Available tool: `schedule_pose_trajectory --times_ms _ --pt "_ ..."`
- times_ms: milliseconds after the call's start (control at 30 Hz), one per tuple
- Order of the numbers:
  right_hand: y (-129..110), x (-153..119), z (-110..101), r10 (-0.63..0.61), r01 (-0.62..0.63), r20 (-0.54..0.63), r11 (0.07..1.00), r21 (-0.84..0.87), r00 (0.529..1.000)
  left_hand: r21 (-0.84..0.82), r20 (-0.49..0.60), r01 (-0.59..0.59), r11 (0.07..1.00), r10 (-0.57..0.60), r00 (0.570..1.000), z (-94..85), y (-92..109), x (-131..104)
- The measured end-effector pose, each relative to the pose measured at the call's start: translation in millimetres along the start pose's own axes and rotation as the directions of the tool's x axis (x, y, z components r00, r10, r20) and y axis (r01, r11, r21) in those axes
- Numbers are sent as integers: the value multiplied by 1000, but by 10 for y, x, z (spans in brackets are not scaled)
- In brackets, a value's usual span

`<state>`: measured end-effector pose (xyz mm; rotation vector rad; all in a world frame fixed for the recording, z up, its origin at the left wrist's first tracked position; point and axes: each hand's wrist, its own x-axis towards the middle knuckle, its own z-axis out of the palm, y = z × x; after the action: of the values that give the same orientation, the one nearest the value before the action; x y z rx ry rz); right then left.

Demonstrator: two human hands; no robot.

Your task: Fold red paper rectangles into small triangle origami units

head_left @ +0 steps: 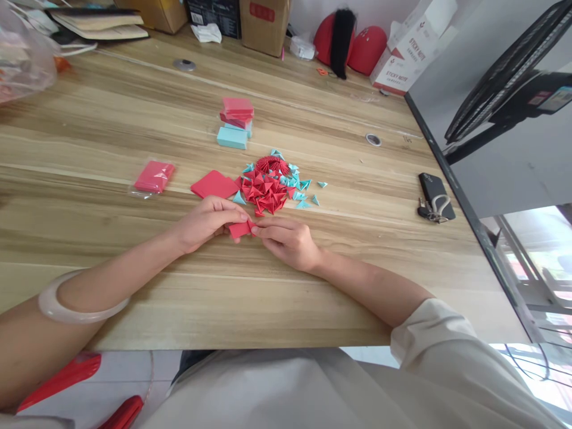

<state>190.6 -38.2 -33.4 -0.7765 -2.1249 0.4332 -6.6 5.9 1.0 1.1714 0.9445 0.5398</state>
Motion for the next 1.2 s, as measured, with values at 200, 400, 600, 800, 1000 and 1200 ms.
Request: schedule_pose_trajectory --times_ms 200,400,600,800,1000,1200 --pt "-11 12 2 -55 53 -24 997 -58 998 65 -21 -34 997 36 999 12 20 -8" --pt "-26 28 0 -127 121 -64 989 -90 990 91 1 -56 994 56 998 -4 11 -8" --pt "-36 37 -10 -33 34 8 999 -31 999 124 -20 -63 990 66 998 10 8 1" --pt "-32 40 2 -26 27 -5 999 31 1000 155 -31 -76 985 81 996 13 -1 1" --pt "-49 44 -7 35 -36 13 998 50 999 180 -46 -85 980 95 994 20 13 -6" --pt "-67 66 -41 302 -281 -20 907 313 953 197 -78 -93 976 110 991 63 35 -31"
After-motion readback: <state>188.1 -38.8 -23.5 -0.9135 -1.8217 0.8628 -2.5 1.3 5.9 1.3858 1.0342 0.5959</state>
